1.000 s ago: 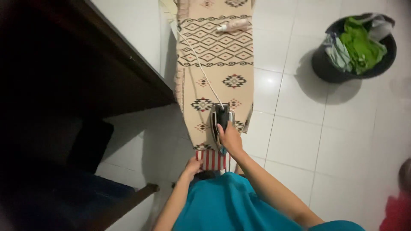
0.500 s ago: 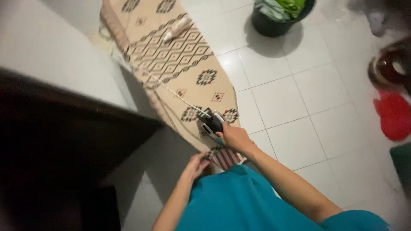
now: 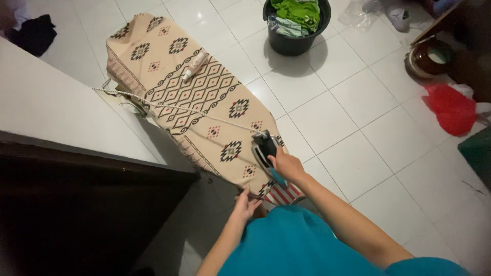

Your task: Ironing a piece of patterned fabric on an ironing board.

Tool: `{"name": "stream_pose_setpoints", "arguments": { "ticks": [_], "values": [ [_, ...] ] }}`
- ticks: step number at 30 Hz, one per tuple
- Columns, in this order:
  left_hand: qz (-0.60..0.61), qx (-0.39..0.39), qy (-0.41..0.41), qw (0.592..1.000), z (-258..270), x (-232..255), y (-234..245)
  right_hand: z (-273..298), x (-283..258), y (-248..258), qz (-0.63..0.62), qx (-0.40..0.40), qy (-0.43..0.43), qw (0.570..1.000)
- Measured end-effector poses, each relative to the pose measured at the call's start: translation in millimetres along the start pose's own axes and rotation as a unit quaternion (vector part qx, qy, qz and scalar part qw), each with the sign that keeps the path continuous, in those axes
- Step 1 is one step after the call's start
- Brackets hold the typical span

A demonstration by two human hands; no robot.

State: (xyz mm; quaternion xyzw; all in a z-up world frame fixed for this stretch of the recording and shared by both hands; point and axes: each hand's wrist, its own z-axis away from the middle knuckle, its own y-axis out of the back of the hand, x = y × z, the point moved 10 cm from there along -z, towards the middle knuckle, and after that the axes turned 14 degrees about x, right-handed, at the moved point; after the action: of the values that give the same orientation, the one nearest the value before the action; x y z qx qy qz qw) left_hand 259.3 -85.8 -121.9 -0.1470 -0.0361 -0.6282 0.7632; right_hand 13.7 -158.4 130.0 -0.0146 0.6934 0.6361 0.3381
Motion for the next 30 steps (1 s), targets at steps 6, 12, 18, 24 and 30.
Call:
{"name": "stream_pose_setpoints", "arguments": {
  "ticks": [6, 12, 18, 24, 30],
  "values": [
    [0.014, 0.084, 0.006, 0.996, 60, 28, -13, 53, -12, 7, 0.014, -0.074, 0.05, 0.996],
    [-0.271, 0.259, -0.196, 0.906, 30, 73, 27, 52, -14, -9, 0.015, -0.063, 0.074, 0.995],
    [-0.124, 0.16, -0.195, 0.96, 1, 62, 29, 24, -50, -32, -0.051, -0.047, 0.076, 0.995],
    [0.092, 0.085, -0.176, 0.976, 6, 53, 44, -5, -90, -46, -0.081, -0.031, 0.062, 0.994],
    [0.113, 0.139, -0.151, 0.972, 38, 66, 51, 7, -100, -52, -0.122, -0.039, 0.082, 0.988]
  ]
}}
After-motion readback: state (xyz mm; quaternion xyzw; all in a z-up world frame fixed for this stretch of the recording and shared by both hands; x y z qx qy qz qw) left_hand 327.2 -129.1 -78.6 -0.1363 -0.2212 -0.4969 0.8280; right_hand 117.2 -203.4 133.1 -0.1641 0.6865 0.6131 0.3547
